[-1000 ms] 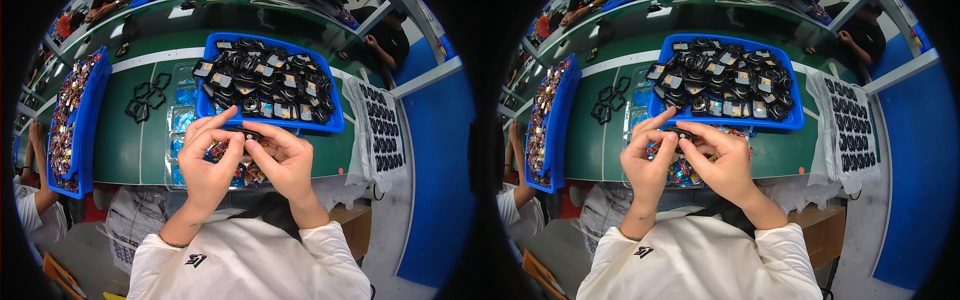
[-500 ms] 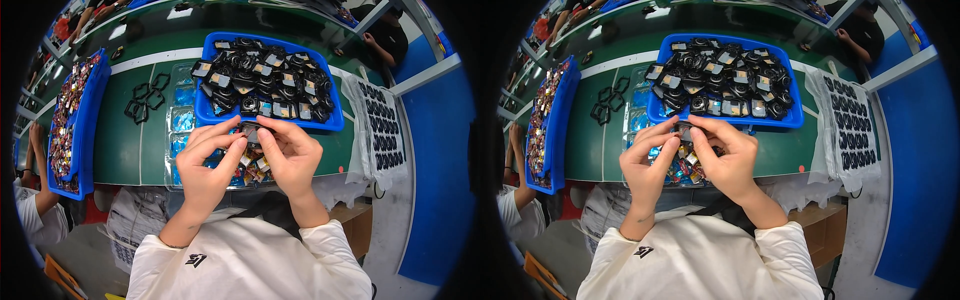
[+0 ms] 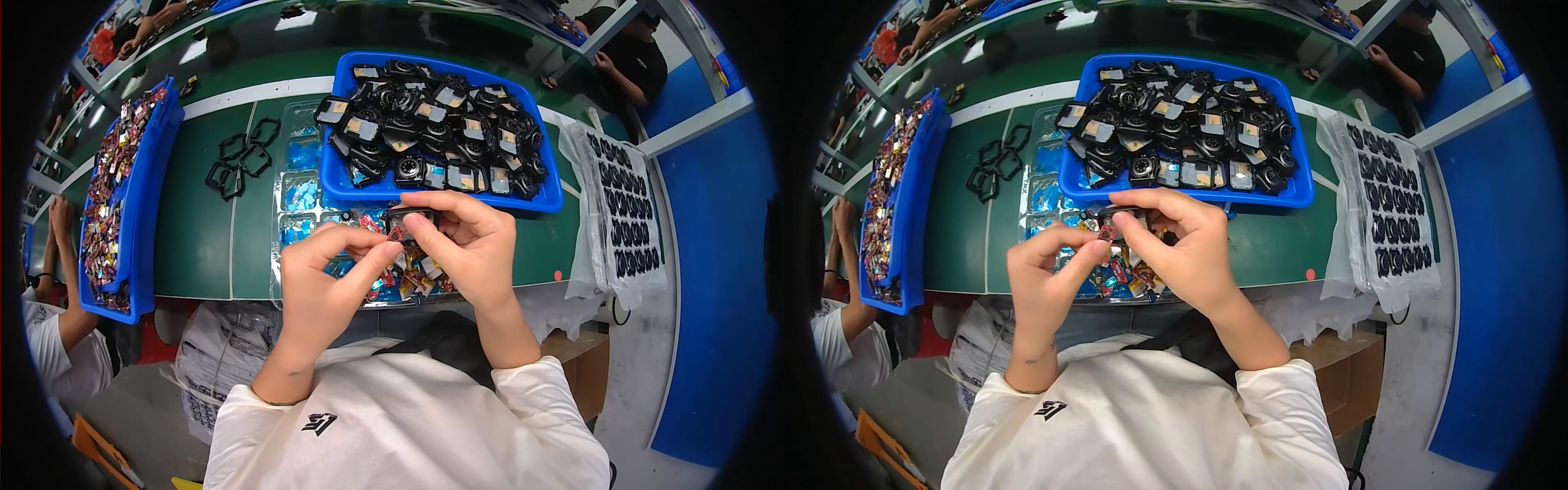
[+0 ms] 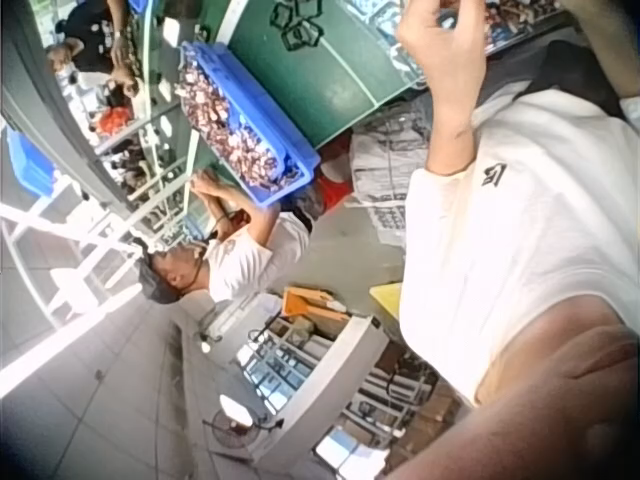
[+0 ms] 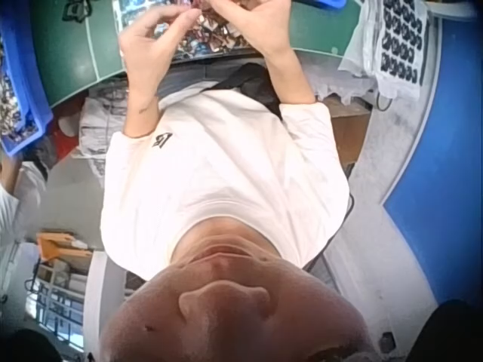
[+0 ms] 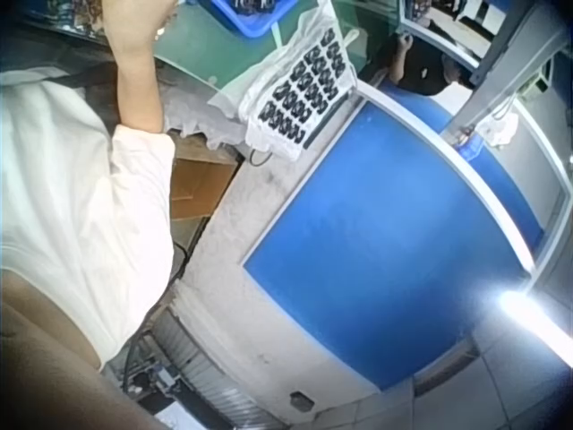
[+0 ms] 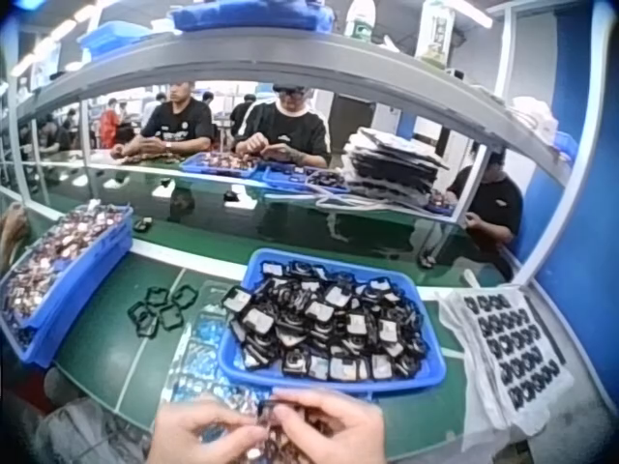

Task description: The recorder is assembling small electronic or mechanical components on a production line.

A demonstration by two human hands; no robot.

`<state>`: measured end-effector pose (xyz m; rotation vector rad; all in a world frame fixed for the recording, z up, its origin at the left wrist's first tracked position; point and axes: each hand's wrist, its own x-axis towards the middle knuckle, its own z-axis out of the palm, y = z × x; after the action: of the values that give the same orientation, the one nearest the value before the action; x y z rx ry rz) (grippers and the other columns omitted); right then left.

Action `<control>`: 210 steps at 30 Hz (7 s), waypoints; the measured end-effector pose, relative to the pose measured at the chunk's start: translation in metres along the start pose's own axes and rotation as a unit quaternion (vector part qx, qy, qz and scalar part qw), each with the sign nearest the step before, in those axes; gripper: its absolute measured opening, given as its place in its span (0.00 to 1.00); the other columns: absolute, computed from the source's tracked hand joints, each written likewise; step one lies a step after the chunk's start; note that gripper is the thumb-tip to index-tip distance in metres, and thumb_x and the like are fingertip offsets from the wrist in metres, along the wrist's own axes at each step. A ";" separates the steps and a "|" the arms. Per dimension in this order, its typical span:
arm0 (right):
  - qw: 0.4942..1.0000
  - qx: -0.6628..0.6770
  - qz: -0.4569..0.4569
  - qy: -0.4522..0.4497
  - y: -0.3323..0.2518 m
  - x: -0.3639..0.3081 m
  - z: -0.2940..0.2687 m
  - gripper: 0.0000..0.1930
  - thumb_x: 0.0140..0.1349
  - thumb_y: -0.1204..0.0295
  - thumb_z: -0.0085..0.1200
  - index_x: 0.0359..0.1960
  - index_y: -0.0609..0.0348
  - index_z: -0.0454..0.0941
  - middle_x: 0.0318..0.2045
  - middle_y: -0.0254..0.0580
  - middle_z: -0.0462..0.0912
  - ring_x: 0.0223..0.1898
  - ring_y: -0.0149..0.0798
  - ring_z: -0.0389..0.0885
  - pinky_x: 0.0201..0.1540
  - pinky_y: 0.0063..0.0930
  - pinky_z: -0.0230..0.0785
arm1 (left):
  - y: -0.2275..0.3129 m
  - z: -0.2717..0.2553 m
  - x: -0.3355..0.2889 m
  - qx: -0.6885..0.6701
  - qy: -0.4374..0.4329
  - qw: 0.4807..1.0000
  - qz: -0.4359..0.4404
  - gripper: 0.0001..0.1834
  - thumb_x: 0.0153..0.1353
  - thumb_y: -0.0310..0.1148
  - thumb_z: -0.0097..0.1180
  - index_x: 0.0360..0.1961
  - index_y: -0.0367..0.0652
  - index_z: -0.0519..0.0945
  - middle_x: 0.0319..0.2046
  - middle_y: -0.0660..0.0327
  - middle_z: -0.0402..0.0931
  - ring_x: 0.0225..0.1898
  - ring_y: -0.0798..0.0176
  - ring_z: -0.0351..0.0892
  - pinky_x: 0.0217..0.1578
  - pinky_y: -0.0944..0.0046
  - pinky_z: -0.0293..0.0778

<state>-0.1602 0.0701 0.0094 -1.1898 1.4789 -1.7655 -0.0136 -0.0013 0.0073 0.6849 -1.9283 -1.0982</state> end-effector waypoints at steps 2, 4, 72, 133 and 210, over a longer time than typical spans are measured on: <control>1.000 -0.004 -0.006 -0.002 -0.001 -0.001 0.000 0.10 0.55 0.80 0.59 0.39 0.63 0.81 0.32 0.37 0.83 0.28 0.22 0.78 0.28 0.14 0.70 | 0.000 -0.001 -0.002 -0.281 -0.039 0.945 -0.163 0.05 0.53 0.25 0.64 0.29 0.34 0.81 0.24 0.62 0.80 0.27 0.74 0.76 0.31 0.74 0.70; 1.000 0.027 -0.008 -0.001 -0.003 -0.001 -0.001 0.09 0.54 0.80 0.60 0.38 0.63 0.82 0.31 0.37 0.83 0.27 0.23 0.79 0.28 0.15 0.71 | -0.005 -0.003 -0.003 -0.323 -0.048 0.930 -0.166 0.05 0.55 0.25 0.62 0.31 0.33 0.81 0.25 0.62 0.80 0.28 0.74 0.76 0.32 0.75 0.71; 0.897 -0.405 -0.176 -0.016 0.023 -0.006 -0.012 0.07 0.48 0.73 0.62 0.29 0.56 0.79 0.31 0.33 0.75 0.34 0.38 0.70 0.35 0.32 0.61 | -0.026 -0.030 0.033 0.306 -0.197 0.929 0.059 0.06 0.48 0.28 0.64 0.29 0.44 0.80 0.14 0.60 0.70 0.19 0.58 0.72 0.22 0.62 0.67; 0.983 0.004 0.050 -0.175 -0.002 -0.018 -0.012 0.04 0.49 0.79 0.65 0.24 0.62 0.81 0.22 0.33 0.81 0.23 0.23 0.75 0.23 0.16 0.64 | -0.016 -0.033 -0.009 -0.219 -0.218 0.944 -0.115 0.02 0.53 0.20 0.62 0.28 0.34 0.81 0.27 0.60 0.78 0.27 0.72 0.75 0.29 0.72 0.71; 0.990 0.007 0.101 -0.099 -0.007 0.021 0.007 0.14 0.58 0.82 0.54 0.47 0.67 0.76 0.33 0.38 0.81 0.32 0.21 0.78 0.32 0.13 0.72 | -0.016 -0.008 0.016 -0.125 0.031 0.990 -0.065 0.03 0.53 0.22 0.60 0.28 0.33 0.82 0.48 0.53 0.76 0.30 0.78 0.75 0.30 0.78 0.70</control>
<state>-0.1629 0.0512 0.0216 -1.1288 1.4136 -1.4769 -0.0141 -0.0247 0.0022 0.7027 -1.6759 -1.3560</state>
